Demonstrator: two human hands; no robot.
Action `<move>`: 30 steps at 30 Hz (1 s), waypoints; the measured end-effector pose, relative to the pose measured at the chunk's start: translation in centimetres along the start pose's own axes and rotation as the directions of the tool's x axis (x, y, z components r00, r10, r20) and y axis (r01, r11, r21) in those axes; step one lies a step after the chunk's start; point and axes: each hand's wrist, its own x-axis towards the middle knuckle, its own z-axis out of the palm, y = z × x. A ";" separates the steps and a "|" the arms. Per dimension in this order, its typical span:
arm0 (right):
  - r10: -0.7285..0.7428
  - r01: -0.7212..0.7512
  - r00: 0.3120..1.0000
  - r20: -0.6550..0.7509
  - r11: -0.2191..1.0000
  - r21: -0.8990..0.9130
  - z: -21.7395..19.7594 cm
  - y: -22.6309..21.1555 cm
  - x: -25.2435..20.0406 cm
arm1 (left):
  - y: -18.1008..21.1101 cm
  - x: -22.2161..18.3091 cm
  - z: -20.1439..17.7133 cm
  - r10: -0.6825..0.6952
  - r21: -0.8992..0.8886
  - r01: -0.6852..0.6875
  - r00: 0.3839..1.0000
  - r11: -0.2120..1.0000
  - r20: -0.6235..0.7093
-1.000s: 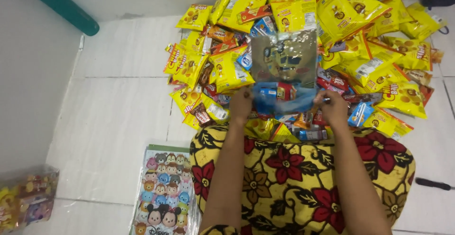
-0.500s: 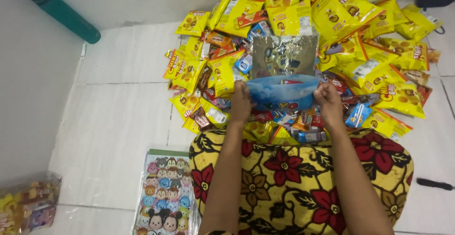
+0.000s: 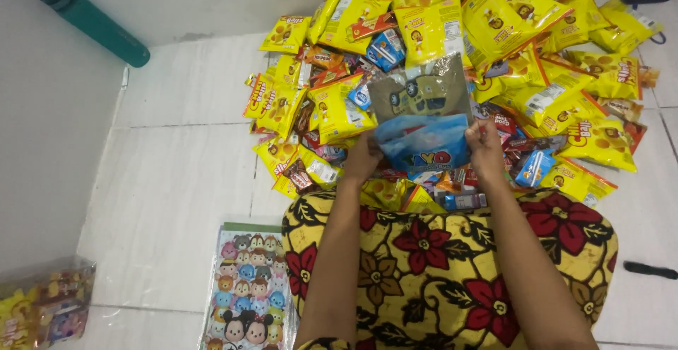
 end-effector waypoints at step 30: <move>0.137 -0.101 0.989 0.049 0.889 -0.447 -0.2 0.8 -0.2 | 0.0 0.8 1.4 -0.187 0.504 0.186 0.981 0.843 -0.049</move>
